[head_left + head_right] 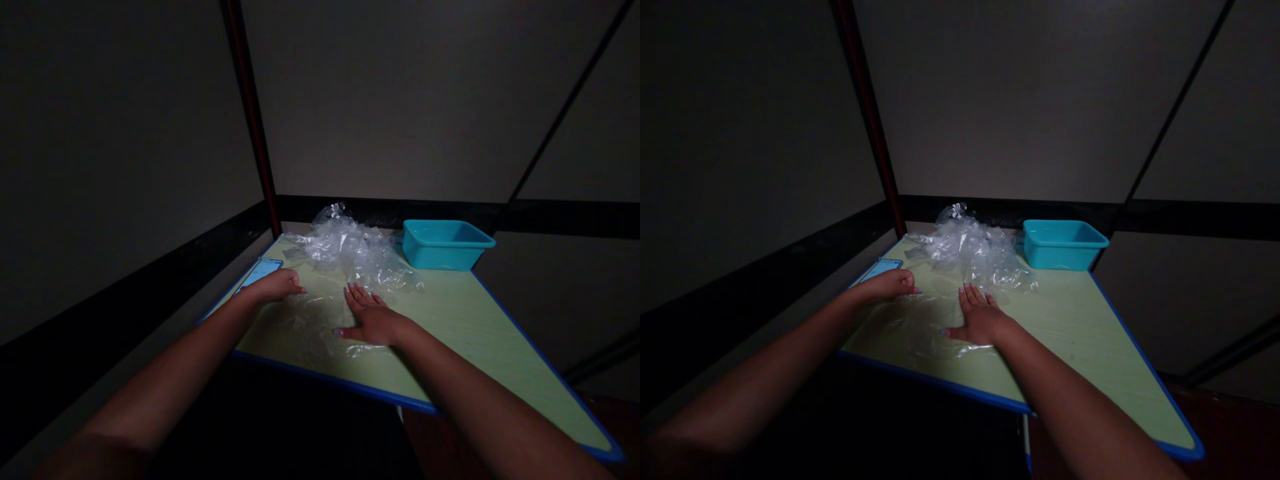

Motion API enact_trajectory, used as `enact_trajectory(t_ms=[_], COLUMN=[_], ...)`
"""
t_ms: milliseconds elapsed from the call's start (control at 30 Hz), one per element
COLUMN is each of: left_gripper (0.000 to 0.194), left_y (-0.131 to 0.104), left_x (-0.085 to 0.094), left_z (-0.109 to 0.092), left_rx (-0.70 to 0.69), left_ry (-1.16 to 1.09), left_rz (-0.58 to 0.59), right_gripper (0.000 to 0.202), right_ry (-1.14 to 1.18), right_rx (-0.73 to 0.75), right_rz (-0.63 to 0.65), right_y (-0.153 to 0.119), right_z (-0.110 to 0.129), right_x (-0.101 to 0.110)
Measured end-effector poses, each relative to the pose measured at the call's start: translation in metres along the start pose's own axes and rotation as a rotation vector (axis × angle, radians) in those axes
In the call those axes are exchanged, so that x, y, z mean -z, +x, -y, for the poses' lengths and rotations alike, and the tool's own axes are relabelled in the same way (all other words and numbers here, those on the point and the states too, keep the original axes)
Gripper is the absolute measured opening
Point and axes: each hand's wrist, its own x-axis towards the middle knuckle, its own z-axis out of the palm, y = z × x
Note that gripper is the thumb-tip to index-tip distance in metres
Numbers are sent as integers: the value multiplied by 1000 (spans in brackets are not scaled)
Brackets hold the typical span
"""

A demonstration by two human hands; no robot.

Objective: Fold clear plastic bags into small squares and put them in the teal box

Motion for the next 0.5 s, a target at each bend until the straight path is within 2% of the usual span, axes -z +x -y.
enact_trajectory(t_ms=[133, 367, 500], left_gripper=[50, 50, 47], left_y=[-2, -7, -8], left_x=[-2, 0, -2], left_z=[3, 0, -5], left_rx=[-29, 2, -22], left_ry=[26, 46, 49], left_rz=[-53, 92, 80], right_gripper=[110, 113, 112], right_ry=[-8, -22, -19], right_rx=[-3, -16, -9], right_rz=[0, -3, 1], right_y=[0, 0, -1], right_z=[0, 0, 0], right_x=[0, -1, 0])
